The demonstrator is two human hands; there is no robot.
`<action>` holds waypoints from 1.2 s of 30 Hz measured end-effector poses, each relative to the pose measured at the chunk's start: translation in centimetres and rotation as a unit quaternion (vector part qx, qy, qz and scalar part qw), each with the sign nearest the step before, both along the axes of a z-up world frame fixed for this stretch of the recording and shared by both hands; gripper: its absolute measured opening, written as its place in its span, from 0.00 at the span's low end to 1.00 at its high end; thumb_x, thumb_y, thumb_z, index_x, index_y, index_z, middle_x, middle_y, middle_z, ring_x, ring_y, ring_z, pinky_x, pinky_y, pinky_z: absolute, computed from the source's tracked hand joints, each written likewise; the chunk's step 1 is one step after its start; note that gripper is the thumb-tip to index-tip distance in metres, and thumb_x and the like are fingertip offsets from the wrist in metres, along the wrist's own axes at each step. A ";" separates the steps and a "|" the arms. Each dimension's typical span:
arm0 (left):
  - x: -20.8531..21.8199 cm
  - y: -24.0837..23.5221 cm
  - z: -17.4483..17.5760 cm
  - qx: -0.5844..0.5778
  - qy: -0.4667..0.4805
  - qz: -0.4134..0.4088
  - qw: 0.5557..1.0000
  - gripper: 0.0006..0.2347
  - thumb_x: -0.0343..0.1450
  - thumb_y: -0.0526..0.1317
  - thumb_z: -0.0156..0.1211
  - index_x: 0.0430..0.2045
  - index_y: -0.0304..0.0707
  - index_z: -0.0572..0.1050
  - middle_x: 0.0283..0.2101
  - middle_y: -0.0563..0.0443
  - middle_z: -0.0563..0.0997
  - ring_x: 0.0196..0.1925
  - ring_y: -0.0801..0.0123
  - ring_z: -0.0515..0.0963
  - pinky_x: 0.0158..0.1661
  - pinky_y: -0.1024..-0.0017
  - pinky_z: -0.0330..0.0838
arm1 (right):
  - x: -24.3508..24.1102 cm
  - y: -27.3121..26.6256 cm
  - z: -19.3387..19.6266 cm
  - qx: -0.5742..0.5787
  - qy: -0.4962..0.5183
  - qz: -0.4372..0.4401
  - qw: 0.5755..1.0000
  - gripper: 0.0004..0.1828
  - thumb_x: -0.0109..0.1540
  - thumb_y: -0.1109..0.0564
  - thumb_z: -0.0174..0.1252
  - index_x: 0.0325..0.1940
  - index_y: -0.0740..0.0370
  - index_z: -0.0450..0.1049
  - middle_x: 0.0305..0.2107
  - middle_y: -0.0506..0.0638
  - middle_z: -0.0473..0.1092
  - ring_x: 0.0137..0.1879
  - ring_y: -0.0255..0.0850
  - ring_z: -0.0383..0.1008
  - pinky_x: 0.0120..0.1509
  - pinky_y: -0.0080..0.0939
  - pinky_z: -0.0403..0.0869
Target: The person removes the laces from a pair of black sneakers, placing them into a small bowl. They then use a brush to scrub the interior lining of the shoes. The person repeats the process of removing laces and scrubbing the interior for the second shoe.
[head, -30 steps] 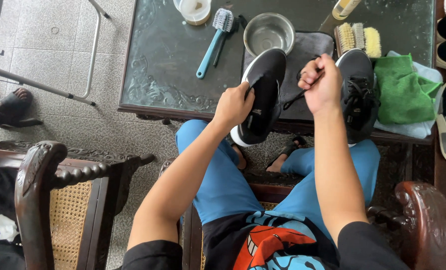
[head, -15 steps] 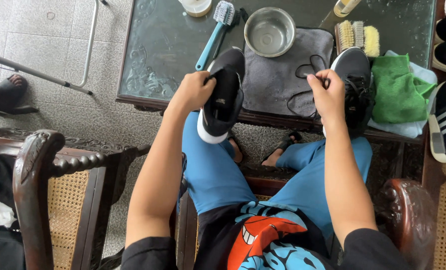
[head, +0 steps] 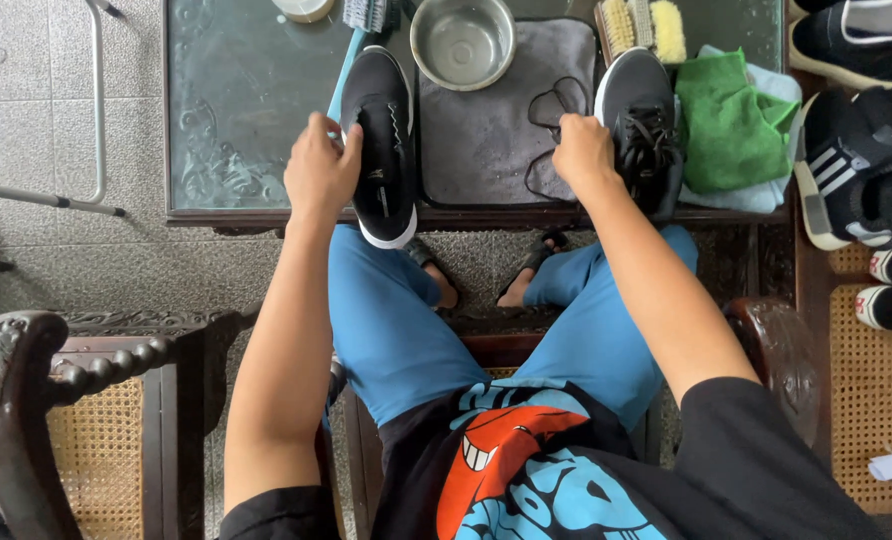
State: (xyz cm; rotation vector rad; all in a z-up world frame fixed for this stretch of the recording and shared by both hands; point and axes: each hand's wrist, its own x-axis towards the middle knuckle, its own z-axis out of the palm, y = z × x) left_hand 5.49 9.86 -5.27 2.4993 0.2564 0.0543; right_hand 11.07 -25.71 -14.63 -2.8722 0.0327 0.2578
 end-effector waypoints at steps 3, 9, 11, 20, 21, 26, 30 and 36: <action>-0.5 -2.2 3.9 -0.001 -0.145 -0.024 0.989 0.10 0.71 0.45 0.47 0.39 0.41 0.66 0.34 0.54 0.73 0.32 0.62 0.74 0.24 0.62 0.65 | -0.1 0.7 2.7 -0.008 0.043 -0.011 0.999 0.08 0.54 0.72 0.49 0.25 0.67 0.72 0.27 0.64 0.69 0.33 0.63 0.71 0.34 0.54 0.72; -2.0 -8.5 10.3 -0.094 -0.243 -0.292 0.920 0.32 0.65 0.53 0.60 0.57 0.32 0.57 0.59 0.36 0.63 0.64 0.46 0.61 0.62 0.51 0.58 | -1.4 2.5 13.6 0.254 0.040 0.059 0.965 0.09 0.60 0.57 0.59 0.27 0.61 0.71 0.24 0.42 0.69 0.35 0.30 0.65 0.40 0.35 0.62; -0.5 -11.1 8.5 -0.087 -0.203 -0.314 0.924 0.41 0.63 0.58 0.65 0.62 0.37 0.46 0.66 0.41 0.51 0.69 0.44 0.49 0.65 0.45 0.50 | -2.1 3.7 18.5 0.374 0.037 0.086 0.923 0.03 0.60 0.61 0.60 0.33 0.61 0.72 0.27 0.41 0.69 0.36 0.27 0.65 0.41 0.29 0.63; 2.9 -18.1 4.9 -0.376 -0.002 -0.306 0.875 0.11 0.71 0.42 0.41 0.19 0.40 0.67 0.18 0.53 0.70 0.21 0.71 0.70 0.28 0.73 0.64 | -1.1 1.0 29.9 0.672 -0.058 0.030 0.738 0.07 0.64 0.57 0.48 0.33 0.58 0.59 0.29 0.48 0.59 0.36 0.36 0.61 0.43 0.35 0.64; 2.7 -17.8 4.0 -0.456 0.099 -0.235 0.853 0.12 0.71 0.43 0.40 0.20 0.39 0.66 0.16 0.53 0.67 0.18 0.73 0.71 0.26 0.76 0.66 | -0.3 -0.4 29.6 0.702 -0.106 -0.047 0.702 0.17 0.62 0.64 0.47 0.21 0.55 0.52 0.17 0.45 0.50 0.22 0.33 0.49 0.28 0.35 0.50; -0.1 -14.5 11.6 -0.704 0.040 -0.120 0.699 0.13 0.70 0.49 0.42 0.19 0.42 0.63 0.18 0.61 0.55 0.17 0.81 0.50 0.18 0.82 0.42 | -2.4 -0.9 29.3 0.596 -0.224 0.010 0.771 0.05 0.64 0.55 0.43 0.42 0.57 0.57 0.27 0.48 0.54 0.26 0.32 0.51 0.27 0.30 0.51; -1.0 -15.3 17.0 -0.720 -0.181 -0.133 0.657 0.07 0.76 0.39 0.40 0.37 0.44 0.69 0.58 0.47 0.68 0.59 0.64 0.69 0.51 0.74 0.61 | -5.3 5.9 19.5 0.483 0.023 0.306 0.820 0.14 0.57 0.50 0.58 0.20 0.60 0.71 0.69 0.56 0.36 0.76 0.48 0.28 0.75 0.53 0.37; 2.1 -10.7 21.8 -0.764 -0.226 -0.070 0.600 0.09 0.71 0.42 0.41 0.25 0.38 0.65 0.16 0.51 0.59 0.09 0.77 0.48 0.09 0.80 0.36 | -10.2 10.4 16.7 0.678 0.167 0.150 0.700 0.19 0.64 0.44 0.47 0.32 0.62 0.69 0.13 0.40 0.51 0.22 0.28 0.49 0.31 0.27 0.55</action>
